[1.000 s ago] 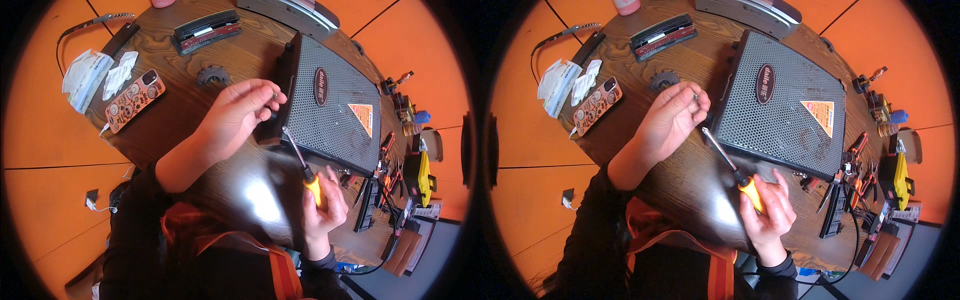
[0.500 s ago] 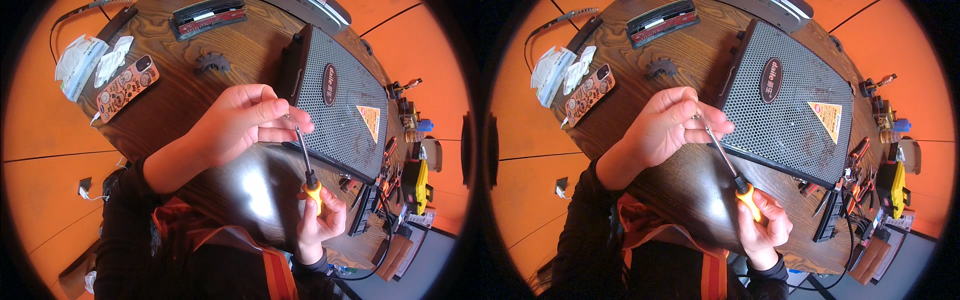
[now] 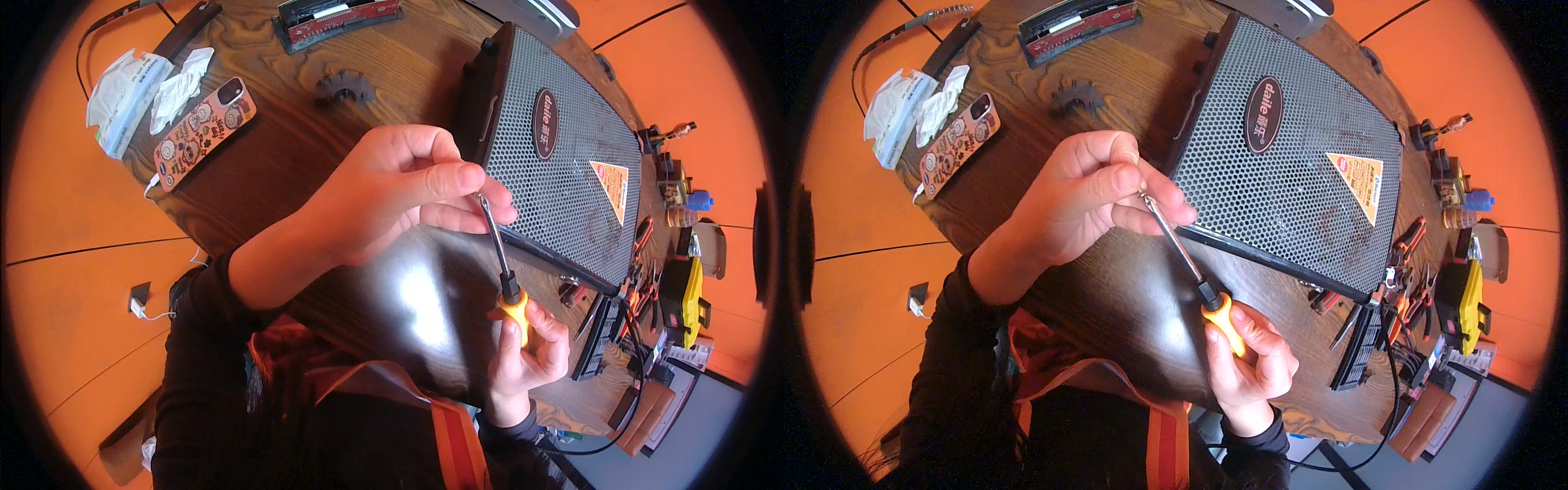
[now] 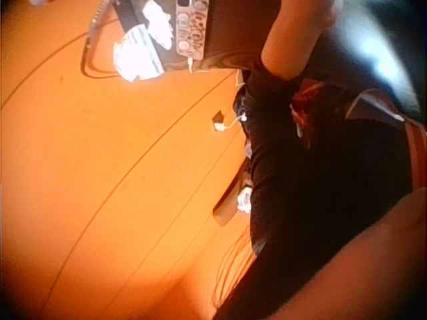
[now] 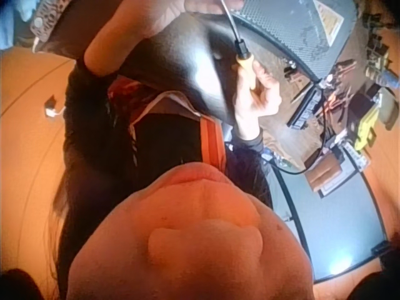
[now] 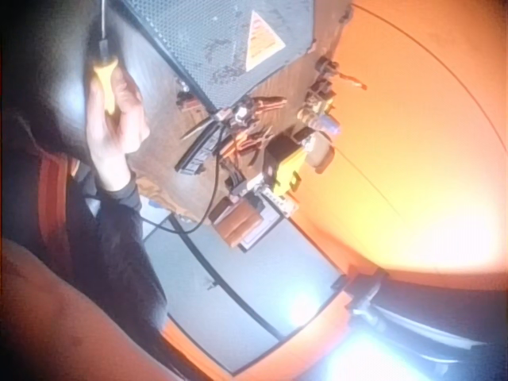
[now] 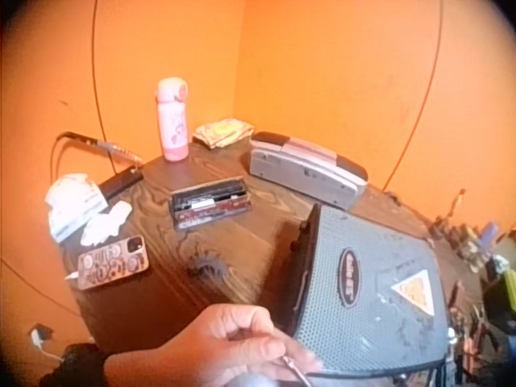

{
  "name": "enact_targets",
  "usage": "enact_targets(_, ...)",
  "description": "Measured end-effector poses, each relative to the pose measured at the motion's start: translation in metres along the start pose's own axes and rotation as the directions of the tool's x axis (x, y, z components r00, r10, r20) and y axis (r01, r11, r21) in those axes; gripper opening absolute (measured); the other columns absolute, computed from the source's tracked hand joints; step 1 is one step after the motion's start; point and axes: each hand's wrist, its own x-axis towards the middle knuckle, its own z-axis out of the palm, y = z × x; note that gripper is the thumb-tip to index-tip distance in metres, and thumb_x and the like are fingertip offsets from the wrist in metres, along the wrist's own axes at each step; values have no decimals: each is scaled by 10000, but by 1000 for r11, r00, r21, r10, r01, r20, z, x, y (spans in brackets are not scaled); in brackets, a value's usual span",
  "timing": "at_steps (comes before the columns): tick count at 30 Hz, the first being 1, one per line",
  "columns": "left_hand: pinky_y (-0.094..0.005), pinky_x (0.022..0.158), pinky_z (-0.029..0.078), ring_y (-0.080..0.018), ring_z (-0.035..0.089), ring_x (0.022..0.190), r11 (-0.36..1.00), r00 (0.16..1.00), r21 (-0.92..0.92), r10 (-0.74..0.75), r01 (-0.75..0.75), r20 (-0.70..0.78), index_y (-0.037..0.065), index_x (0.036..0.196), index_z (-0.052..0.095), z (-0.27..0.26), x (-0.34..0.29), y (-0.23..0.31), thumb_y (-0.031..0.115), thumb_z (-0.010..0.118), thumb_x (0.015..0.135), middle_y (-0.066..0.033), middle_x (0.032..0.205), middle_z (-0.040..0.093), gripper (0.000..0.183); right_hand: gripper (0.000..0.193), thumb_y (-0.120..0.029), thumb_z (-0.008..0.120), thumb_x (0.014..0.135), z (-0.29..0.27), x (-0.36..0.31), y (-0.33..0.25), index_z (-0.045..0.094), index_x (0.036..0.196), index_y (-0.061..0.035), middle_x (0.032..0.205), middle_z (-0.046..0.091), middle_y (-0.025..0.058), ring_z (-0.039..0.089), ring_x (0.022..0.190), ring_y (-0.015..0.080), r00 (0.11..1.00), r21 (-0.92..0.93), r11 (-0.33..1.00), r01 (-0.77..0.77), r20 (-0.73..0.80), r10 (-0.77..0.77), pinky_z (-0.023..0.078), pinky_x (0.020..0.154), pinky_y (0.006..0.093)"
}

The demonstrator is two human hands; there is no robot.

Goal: The person uses a screwdriver to tighten screws on the corners of a small black speaker placed on a wooden table. They rotate the speaker to access different sides and continue securing the screws.

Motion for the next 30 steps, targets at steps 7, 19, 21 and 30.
enact_targets(7,-327,758,551,-253,653,885,995,1000,101,10,-7,-29,2,822,541,1,-1,3,92,578,876,-193,918,652,112,257,21,722,709,-1,1,0,566,910,59,851,652,224,669,786,267,1000,-26,1000,11,26,-11,531,699,307)
enact_targets(19,-251,695,550,-188,661,812,930,993,356,114,-92,-40,-42,797,564,4,-3,9,35,627,831,-187,861,663,105,247,0,730,723,1,-1,0,560,895,51,876,655,199,660,805,214,983,141,973,-183,44,179,522,717,284)
enact_targets(21,-238,684,544,-172,659,793,926,991,370,113,-80,-67,-39,788,566,5,-3,8,30,631,827,-184,852,664,103,254,-9,726,733,2,-1,0,554,910,50,886,655,183,654,806,195,978,151,966,-209,56,203,518,725,278)
enact_targets(30,-230,655,532,-159,656,732,873,986,461,159,-159,38,-34,768,584,3,-4,14,-16,642,793,-167,804,667,66,287,-7,708,756,8,-3,0,534,977,46,887,654,146,641,804,153,943,344,879,-331,154,296,511,728,261)
